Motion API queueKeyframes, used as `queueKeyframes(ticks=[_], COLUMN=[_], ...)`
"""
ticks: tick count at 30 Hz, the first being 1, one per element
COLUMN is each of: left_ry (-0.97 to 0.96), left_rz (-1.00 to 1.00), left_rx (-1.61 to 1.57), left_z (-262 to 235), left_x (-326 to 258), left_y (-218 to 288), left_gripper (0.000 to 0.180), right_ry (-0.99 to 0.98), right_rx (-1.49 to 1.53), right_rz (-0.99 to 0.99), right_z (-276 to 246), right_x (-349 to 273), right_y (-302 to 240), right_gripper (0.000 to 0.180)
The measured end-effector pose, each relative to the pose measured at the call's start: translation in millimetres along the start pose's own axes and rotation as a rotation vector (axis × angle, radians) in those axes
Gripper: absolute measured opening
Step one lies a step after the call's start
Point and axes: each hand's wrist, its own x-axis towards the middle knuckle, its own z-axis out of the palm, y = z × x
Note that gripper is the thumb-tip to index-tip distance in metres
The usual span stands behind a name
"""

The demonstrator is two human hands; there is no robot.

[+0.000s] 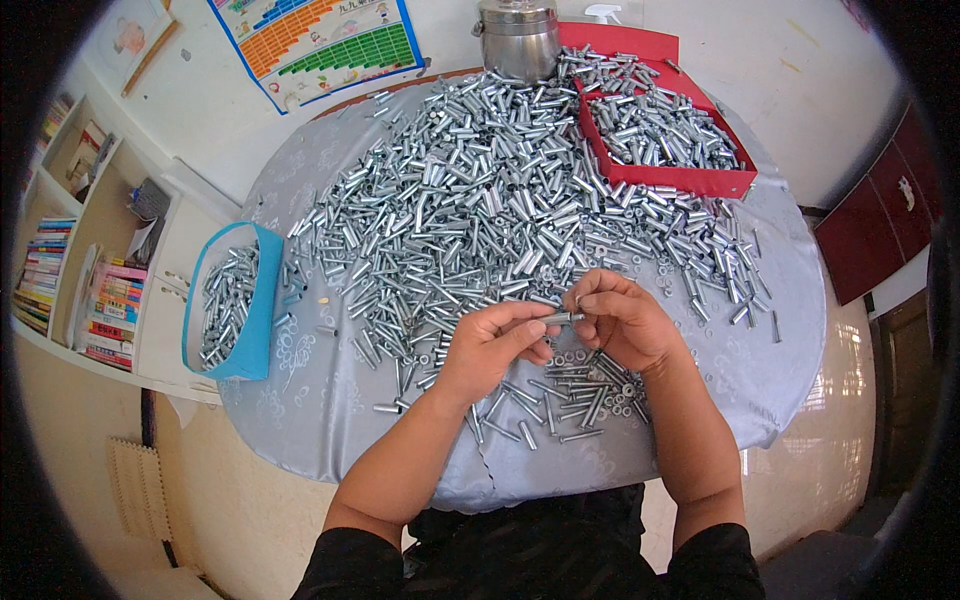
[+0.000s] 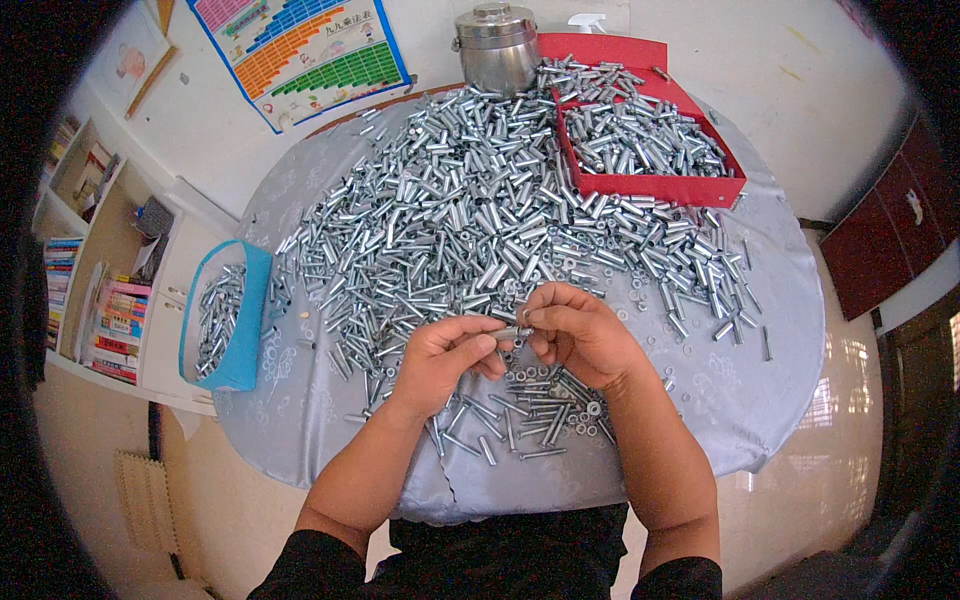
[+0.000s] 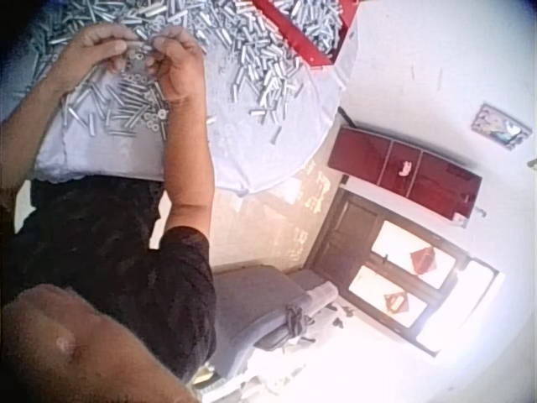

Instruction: The person repeatedly picks up metal bolts and washers from a large pile on a table. They thread the washers onto the bolts by hand and place the assembled fasteners into a red tray. The process is continuous and repetitive throughout the clip.

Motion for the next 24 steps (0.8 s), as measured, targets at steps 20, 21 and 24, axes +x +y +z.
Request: queueKeyframes(ticks=[20,21,24], left_ry=[0.058,0.064,0.08], left_rz=[0.001,0.001,-0.002], left_rx=[-0.006,-0.005,-0.007], left_z=[1.5,1.3,0.8], left_x=[0.4,0.4,0.6], left_y=[3.8,4.0,4.2], left_gripper=[0.025,0.026,0.026], right_ry=[0.042,0.062,0.089], right_rx=[-0.236,-0.261,-0.354], right_rz=[-0.061,-0.103,-0.195], right_z=[0.0,1.7,1.4], right_x=[-3.0,-3.1,-1.8], right_y=[-4.2,-4.3,-1.7], right_gripper=[0.007,0.007,0.008])
